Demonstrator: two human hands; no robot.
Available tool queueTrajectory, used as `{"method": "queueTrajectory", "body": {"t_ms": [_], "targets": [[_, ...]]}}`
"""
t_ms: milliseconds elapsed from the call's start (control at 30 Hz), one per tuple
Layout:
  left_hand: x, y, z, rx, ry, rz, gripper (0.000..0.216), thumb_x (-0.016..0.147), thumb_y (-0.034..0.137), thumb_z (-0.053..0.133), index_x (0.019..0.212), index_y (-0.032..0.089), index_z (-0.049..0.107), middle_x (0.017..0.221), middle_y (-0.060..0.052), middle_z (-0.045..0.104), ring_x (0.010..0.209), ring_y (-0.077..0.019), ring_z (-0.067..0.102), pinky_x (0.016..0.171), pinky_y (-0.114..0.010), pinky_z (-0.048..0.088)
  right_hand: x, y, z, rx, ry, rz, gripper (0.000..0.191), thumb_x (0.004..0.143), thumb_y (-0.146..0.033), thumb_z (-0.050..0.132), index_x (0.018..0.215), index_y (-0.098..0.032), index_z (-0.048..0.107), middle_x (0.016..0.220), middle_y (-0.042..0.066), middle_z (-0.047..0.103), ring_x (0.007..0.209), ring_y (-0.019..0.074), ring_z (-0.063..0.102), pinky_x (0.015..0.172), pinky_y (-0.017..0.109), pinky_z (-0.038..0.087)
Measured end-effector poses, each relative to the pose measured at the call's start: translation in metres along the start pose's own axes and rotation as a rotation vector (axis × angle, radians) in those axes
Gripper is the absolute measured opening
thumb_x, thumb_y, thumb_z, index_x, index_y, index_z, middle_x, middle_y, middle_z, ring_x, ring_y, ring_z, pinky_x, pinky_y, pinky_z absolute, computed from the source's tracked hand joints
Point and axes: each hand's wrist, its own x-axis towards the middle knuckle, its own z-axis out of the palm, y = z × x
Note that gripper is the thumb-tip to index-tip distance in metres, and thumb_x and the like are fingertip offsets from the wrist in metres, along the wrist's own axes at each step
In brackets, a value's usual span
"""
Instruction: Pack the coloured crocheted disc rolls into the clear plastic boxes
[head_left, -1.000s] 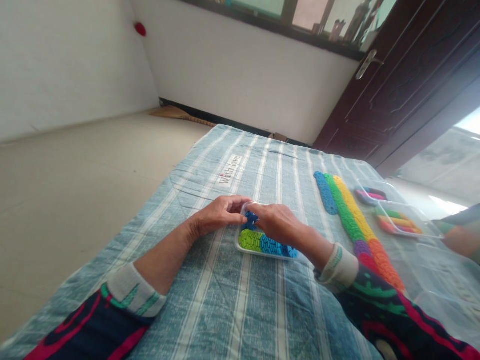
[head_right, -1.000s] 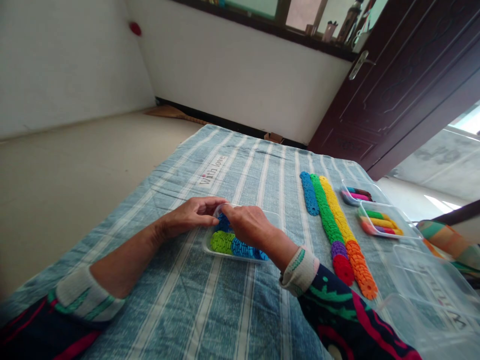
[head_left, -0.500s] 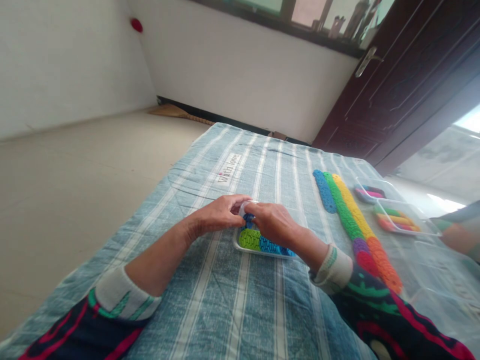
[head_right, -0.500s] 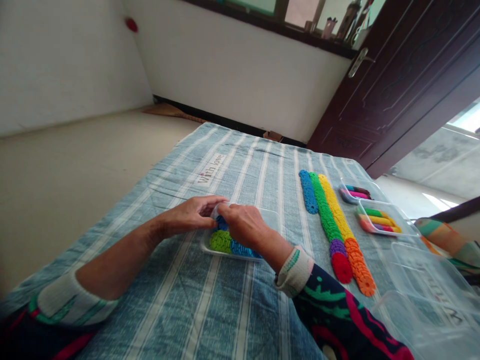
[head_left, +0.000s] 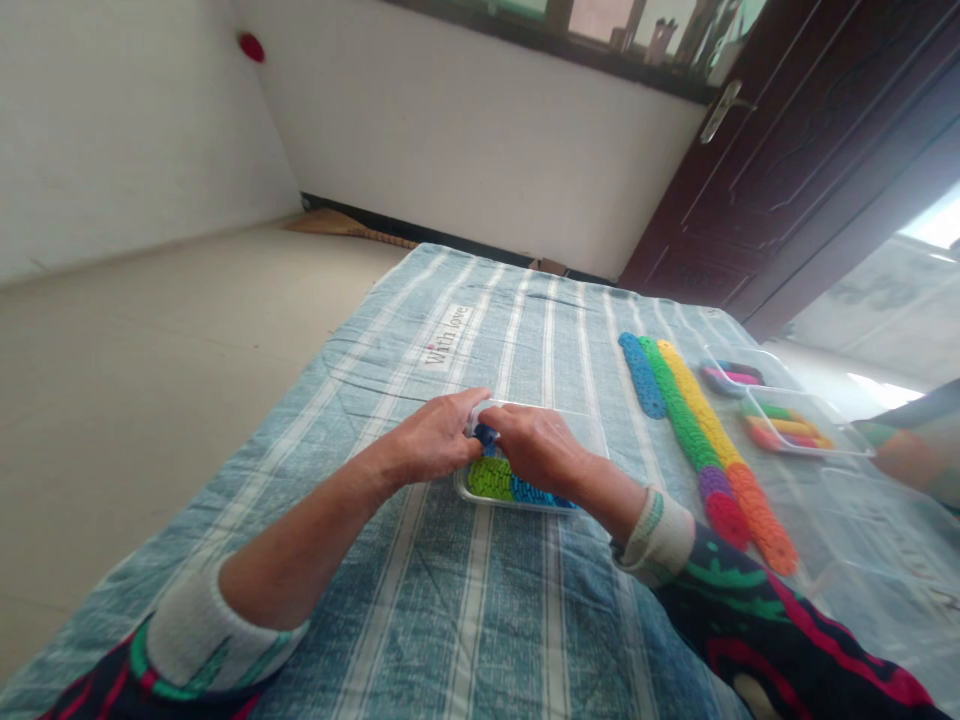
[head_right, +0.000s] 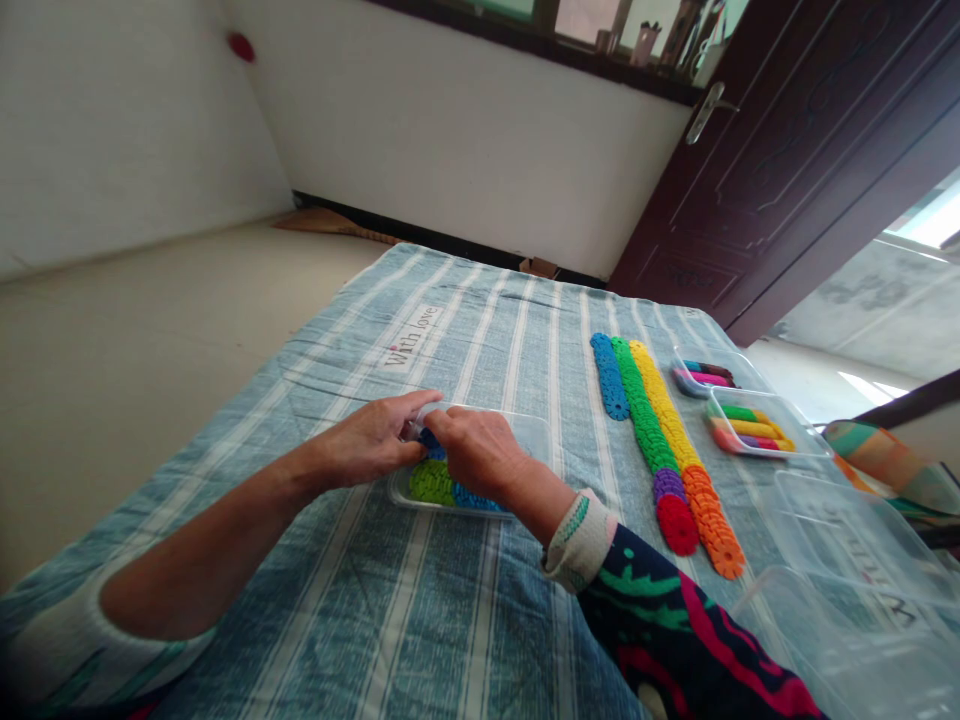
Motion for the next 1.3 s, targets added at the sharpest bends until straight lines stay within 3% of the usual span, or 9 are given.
{"method": "queueTrajectory", "body": {"t_ms": [133, 333, 600, 733, 900, 1133, 1300], "targets": [[-0.001, -0.001, -0.001, 0.024, 0.014, 0.031, 0.065, 0.069, 0.02, 0.062, 0.133, 0.018, 0.051, 0.13, -0.011, 0.064, 0.117, -0.0304, 0.06, 0.101, -0.04, 0.046, 0.0, -0.002, 0.001, 0.0, -0.004, 0.015, 0.024, 0.089, -0.012, 0.047, 0.109, -0.018, 0.058, 0.098, 0.007, 0.068, 0.077, 0.0164, 0.057, 0.057, 0.028, 0.026], [-0.005, 0.002, -0.017, -0.08, -0.062, -0.009, 0.076, 0.071, 0.032, 0.064, 0.141, 0.009, 0.046, 0.105, -0.012, 0.072, 0.09, -0.0252, 0.069, 0.081, -0.035, 0.053, -0.001, -0.005, -0.003, -0.04, -0.02, 0.067, 0.024, 0.091, -0.01, 0.043, 0.109, -0.016, 0.057, 0.096, 0.009, 0.07, 0.072, 0.0156, 0.058, 0.054, 0.03, 0.021], [-0.002, -0.001, -0.014, -0.129, 0.044, -0.008, 0.069, 0.07, 0.035, 0.065, 0.133, 0.009, 0.055, 0.111, -0.014, 0.068, 0.098, -0.0246, 0.066, 0.087, -0.037, 0.054, -0.003, 0.002, -0.007, -0.015, -0.045, 0.112, 0.027, 0.09, -0.01, 0.047, 0.114, -0.017, 0.055, 0.094, 0.009, 0.072, 0.075, 0.0168, 0.063, 0.056, 0.028, 0.026], [-0.004, 0.001, -0.016, -0.126, 0.007, 0.009, 0.071, 0.069, 0.033, 0.064, 0.135, 0.01, 0.053, 0.119, -0.015, 0.067, 0.105, -0.0258, 0.064, 0.089, -0.037, 0.054, -0.006, 0.005, -0.007, 0.004, -0.037, 0.121, 0.024, 0.091, -0.012, 0.048, 0.113, -0.018, 0.057, 0.091, 0.009, 0.072, 0.073, 0.0172, 0.063, 0.056, 0.027, 0.027], [-0.007, 0.007, -0.018, -0.02, -0.075, -0.002, 0.077, 0.069, 0.025, 0.062, 0.142, 0.008, 0.044, 0.122, -0.017, 0.065, 0.109, -0.0279, 0.064, 0.087, -0.034, 0.053, -0.006, 0.005, -0.006, 0.027, -0.024, 0.142, 0.028, 0.089, -0.013, 0.051, 0.115, -0.02, 0.058, 0.091, 0.008, 0.073, 0.075, 0.0185, 0.064, 0.058, 0.027, 0.026], [-0.012, 0.022, -0.007, 0.339, -0.028, -0.069, 0.071, 0.075, 0.018, 0.054, 0.144, 0.009, 0.038, 0.114, -0.017, 0.07, 0.106, -0.0316, 0.066, 0.084, -0.037, 0.051, -0.003, 0.001, -0.007, 0.055, -0.03, 0.094, 0.02, 0.086, -0.01, 0.051, 0.102, -0.018, 0.06, 0.096, 0.006, 0.071, 0.081, 0.0182, 0.062, 0.058, 0.028, 0.026], [-0.012, 0.024, -0.003, 0.436, -0.026, -0.076, 0.061, 0.078, 0.018, 0.051, 0.138, 0.015, 0.043, 0.119, -0.015, 0.068, 0.107, -0.0304, 0.066, 0.088, -0.038, 0.05, -0.003, 0.0, -0.007, 0.018, -0.039, 0.098, 0.022, 0.087, -0.01, 0.049, 0.105, -0.017, 0.06, 0.095, 0.007, 0.071, 0.077, 0.0178, 0.061, 0.058, 0.028, 0.027]]}}
